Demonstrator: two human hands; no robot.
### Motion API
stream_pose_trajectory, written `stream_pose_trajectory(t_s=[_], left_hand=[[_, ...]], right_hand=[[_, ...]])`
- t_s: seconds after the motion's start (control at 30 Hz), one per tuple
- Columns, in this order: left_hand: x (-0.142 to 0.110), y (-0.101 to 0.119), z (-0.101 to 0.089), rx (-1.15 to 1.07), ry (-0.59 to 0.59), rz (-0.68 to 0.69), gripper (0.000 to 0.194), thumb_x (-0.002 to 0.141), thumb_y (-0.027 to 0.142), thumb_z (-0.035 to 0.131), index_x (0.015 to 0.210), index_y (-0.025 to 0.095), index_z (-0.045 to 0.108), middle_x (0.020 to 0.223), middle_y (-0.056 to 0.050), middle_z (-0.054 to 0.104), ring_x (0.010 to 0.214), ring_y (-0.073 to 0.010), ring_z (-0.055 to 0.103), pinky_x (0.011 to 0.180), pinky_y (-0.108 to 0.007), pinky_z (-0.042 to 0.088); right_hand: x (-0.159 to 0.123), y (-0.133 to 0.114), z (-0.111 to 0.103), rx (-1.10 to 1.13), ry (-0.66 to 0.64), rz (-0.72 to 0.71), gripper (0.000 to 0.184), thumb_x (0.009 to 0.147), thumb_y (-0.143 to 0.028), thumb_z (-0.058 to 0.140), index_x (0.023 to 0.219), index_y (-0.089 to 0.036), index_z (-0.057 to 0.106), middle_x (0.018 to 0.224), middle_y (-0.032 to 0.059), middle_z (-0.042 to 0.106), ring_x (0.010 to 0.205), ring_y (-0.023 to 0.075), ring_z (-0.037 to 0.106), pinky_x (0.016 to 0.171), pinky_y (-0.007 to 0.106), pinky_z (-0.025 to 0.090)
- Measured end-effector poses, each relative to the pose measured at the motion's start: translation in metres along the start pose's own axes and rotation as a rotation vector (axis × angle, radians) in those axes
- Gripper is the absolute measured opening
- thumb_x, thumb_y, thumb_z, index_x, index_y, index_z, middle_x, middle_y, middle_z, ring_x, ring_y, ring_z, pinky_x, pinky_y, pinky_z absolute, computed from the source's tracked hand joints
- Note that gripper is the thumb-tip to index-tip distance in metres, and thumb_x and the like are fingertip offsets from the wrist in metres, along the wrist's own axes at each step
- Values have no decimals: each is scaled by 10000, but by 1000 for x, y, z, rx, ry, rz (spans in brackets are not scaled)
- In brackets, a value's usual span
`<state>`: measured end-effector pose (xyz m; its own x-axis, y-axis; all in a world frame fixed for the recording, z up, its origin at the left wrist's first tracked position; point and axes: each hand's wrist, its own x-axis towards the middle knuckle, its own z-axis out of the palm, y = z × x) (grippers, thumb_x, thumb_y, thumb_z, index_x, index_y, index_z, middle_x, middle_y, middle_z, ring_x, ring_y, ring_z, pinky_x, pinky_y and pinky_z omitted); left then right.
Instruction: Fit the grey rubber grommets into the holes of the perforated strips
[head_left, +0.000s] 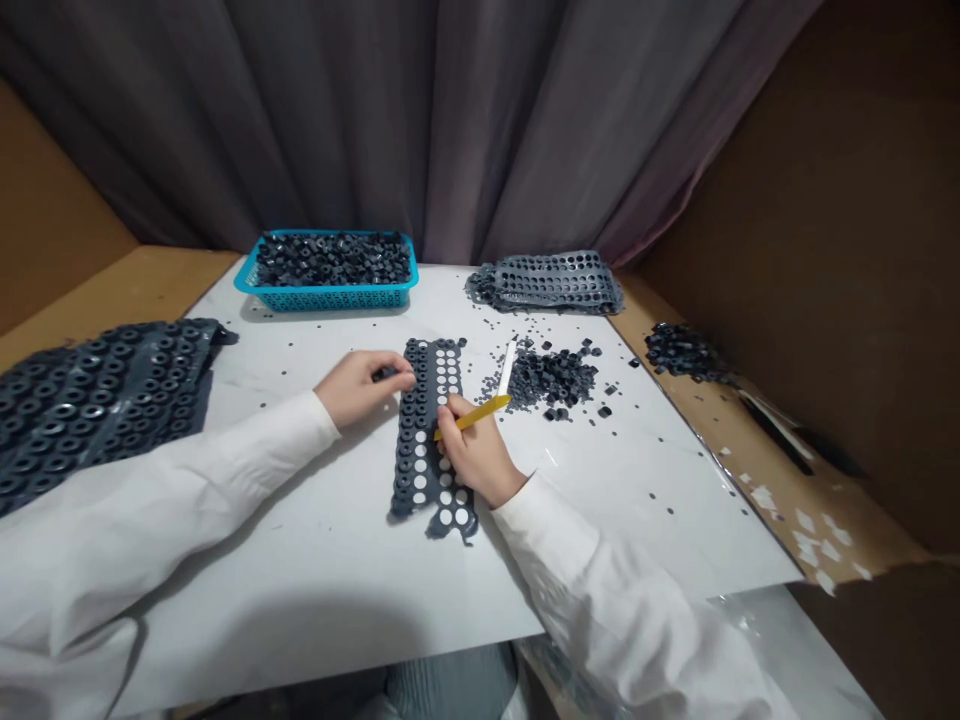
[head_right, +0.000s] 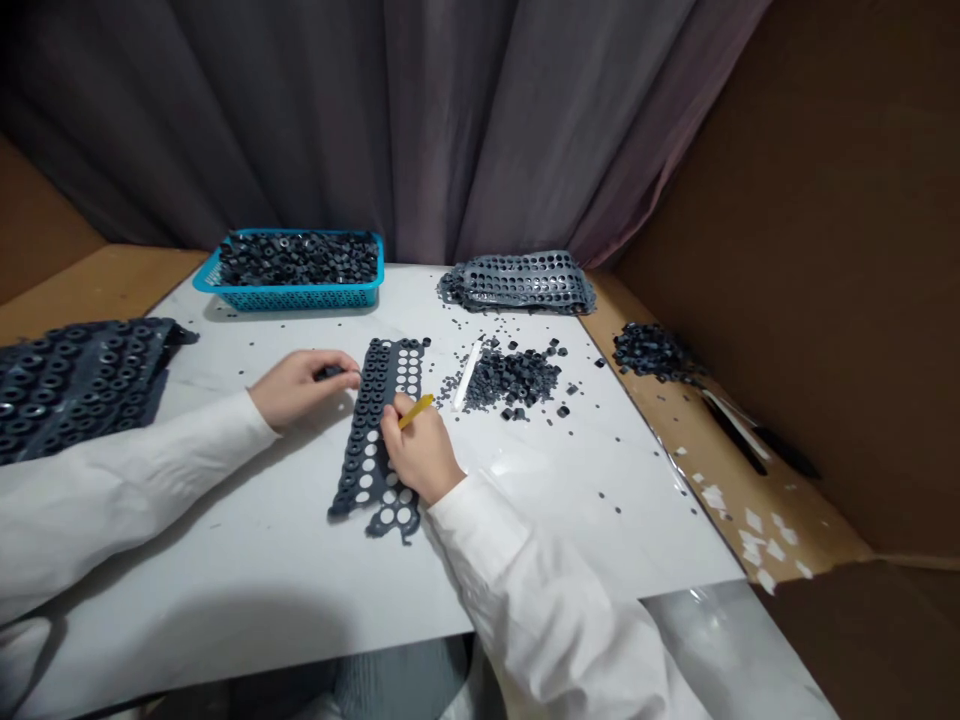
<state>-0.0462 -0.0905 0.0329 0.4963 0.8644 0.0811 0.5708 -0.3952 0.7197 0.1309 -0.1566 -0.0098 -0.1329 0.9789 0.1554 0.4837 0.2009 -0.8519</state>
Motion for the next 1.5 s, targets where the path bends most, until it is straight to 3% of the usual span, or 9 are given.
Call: stream_pose_trajectory(t_s=[0.07, 0.13, 0.4, 0.63, 0.87, 0.97, 1.1, 1.33, 1.5], left_hand=[[2, -2, -8, -92, 24, -87, 253, 772, 384, 532, 770, 145, 616, 743, -14, 654, 710, -153, 581, 673, -244, 447], [1, -4, -8, -88, -61, -80, 233, 742, 369, 564, 760, 145, 629, 728, -10, 650, 692, -149, 574, 656, -239, 438], [1, 1, 16, 292, -262, 239, 102, 691, 174, 572, 774, 134, 616, 700, -22, 593, 658, -143, 546, 632, -236, 418], [10, 19, 17, 593, -430, 316, 112, 720, 150, 543, 808, 146, 612, 789, -64, 604, 714, -183, 579, 638, -256, 439], [9, 17, 22, 624, -413, 323, 161, 781, 151, 462, 819, 148, 619, 803, -65, 632, 703, -176, 603, 629, -247, 443], [13, 19, 4, 442, -268, 331, 168, 793, 200, 476, 819, 138, 630, 786, -56, 647, 717, -162, 595, 662, -236, 440], [26, 19, -35, 268, 20, 138, 262, 763, 376, 540, 835, 152, 655, 772, -20, 667, 715, -156, 587, 664, -238, 428], [77, -32, -94, 545, 253, -60, 243, 710, 341, 562, 836, 168, 675, 788, -15, 660, 748, -173, 573, 707, -241, 409], [119, -68, -150, 639, 420, -101, 191, 713, 255, 575, 852, 162, 668, 818, -36, 639, 814, -183, 556, 796, -240, 399]], right_hand=[[1, 0, -1, 61, 24, 16, 273, 881, -321, 370, 630, -217, 335, 503, -50, 447, 487, 118, 466, 514, 230, 341], [2, -2, -2, 119, 77, 34, 288, 881, -337, 376, 623, -214, 344, 507, -50, 461, 494, 116, 486, 525, 229, 360], [4, -6, 2, 37, 134, 12, 275, 877, -323, 383, 627, -212, 362, 509, -46, 457, 499, 116, 461, 533, 230, 347], [5, -6, 2, -26, 146, 0, 271, 869, -294, 377, 612, -214, 349, 511, -40, 426, 513, 123, 448, 522, 227, 319], [7, -6, 3, -169, 135, -12, 249, 871, -269, 367, 634, -215, 313, 540, -38, 378, 524, 125, 413, 524, 234, 287], [8, -8, 3, -248, 116, -38, 219, 856, -253, 388, 650, -216, 324, 547, -36, 363, 528, 128, 389, 528, 243, 273], [4, -11, 2, -115, 93, -16, 250, 878, -281, 369, 640, -216, 334, 529, -42, 402, 503, 119, 417, 515, 232, 299], [-2, -20, -11, 324, 250, 94, 294, 888, -389, 393, 651, -215, 376, 551, -47, 533, 469, 108, 507, 502, 223, 399], [-3, -15, -13, 260, 237, 60, 313, 884, -384, 407, 622, -213, 399, 539, -39, 527, 513, 123, 519, 544, 244, 402]])
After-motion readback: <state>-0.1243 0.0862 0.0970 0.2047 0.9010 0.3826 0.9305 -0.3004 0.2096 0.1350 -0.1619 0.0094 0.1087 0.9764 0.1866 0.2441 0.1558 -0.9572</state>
